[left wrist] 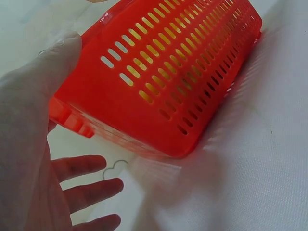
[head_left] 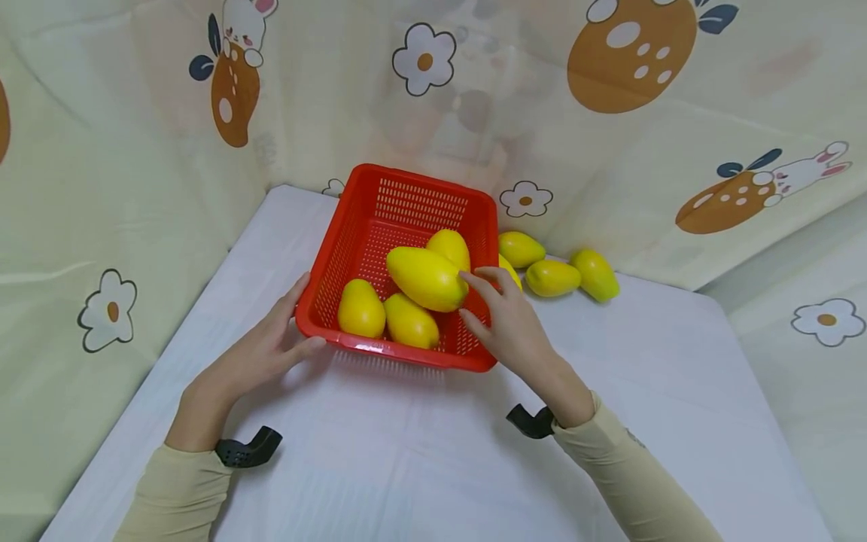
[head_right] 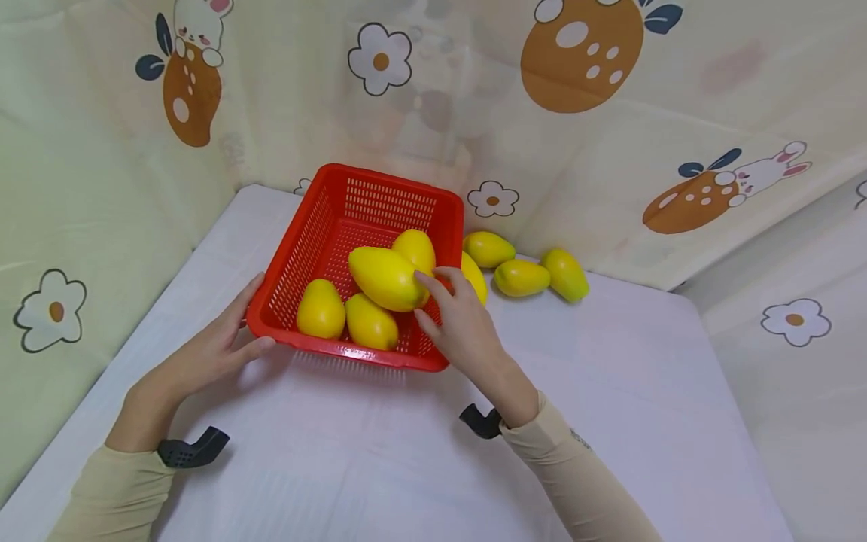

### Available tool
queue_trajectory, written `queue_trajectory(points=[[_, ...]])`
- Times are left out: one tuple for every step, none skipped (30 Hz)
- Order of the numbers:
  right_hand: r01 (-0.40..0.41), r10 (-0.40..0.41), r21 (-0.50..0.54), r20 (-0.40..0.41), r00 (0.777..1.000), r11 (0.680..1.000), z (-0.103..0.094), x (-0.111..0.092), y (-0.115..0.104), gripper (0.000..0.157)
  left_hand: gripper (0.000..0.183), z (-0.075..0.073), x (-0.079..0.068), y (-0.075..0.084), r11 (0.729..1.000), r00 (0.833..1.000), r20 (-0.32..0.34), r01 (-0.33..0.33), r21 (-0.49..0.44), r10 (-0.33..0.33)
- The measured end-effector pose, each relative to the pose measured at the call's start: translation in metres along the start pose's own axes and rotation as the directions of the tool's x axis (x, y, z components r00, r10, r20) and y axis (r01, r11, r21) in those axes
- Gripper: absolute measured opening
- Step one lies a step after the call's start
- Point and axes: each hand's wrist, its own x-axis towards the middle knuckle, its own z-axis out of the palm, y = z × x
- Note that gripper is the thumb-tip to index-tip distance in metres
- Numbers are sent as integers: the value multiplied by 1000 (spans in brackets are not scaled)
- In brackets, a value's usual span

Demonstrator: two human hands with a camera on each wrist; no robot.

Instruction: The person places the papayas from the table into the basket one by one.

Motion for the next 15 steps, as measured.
queue_trajectory(points=[[-4, 4, 5, -3, 1000, 1000, 0, 0, 1, 52, 98, 0, 0, 1, 1000, 1000, -1, 6, 5, -6], [-7, 7, 10, -4, 1000, 1000, -1, -1, 1, 50, 98, -1, 0, 1, 1000, 1000, -1, 12, 8, -12], [-10, 10, 14, -5, 1000, 1000, -1, -2, 2, 49, 98, -1, 0, 2, 1000, 1000, 0, 17, 9, -17], [-13, 13, 20, -5, 1000, 1000, -1, -2, 3, 48, 98, -1, 0, 2, 1000, 1000, 1, 23, 11, -23], [-14, 14, 26, -5, 1000, 1000, -2, -3, 4, 46, 98, -1, 0, 3, 1000, 1000, 1, 27, 12, -27], [-14, 14, 28, -6, 1000, 1000, -2, -4, 5, 45, 99, -1, 0, 3, 999, 1000, 2, 31, 13, -31], [-12, 13, 31, -8, 1000, 999, -2, -4, 6, 44, 99, -2, 0, 3, 999, 999, 1, 32, 12, -32], [-13, 13, 33, -13, 1000, 999, -2, -5, 8, 43, 99, -1, 0, 3, 1000, 1000, 1, 29, 10, -29], [-17, 17, 34, -19, 1000, 999, -2, -6, 9, 42, 99, -1, -1, 3, 1000, 1000, 1, 28, 10, -28], [-21, 22, 37, -27, 999, 999, -2, -7, 11, 41, 99, -1, -1, 3, 1000, 1000, 2, 25, 9, -25], [-25, 26, 42, -37, 999, 999, -2, -8, 13, 41, 99, -1, -1, 3, 1000, 1000, 2, 21, 8, -21], [-30, 32, 44, -48, 998, 999, -2, -9, 15, 40, 99, -1, -1, 3, 1000, 1000, 2, 16, 4, -16], [-34, 37, 51, -61, 997, 998, -3, -11, 18, 40, 99, -1, -1, 2, 1000, 1000, 3, 11, 2, -11], [-37, 41, 58, -73, 996, 998, -3, -12, 20, 39, 99, -1, -1, 2, 1000, 1000, 3, 9, 1, -9], [-40, 46, 65, -84, 995, 997, -3, -14, 23, 40, 99, -1, -1, 2, 1000, 1000, 4, 9, 2, -9]])
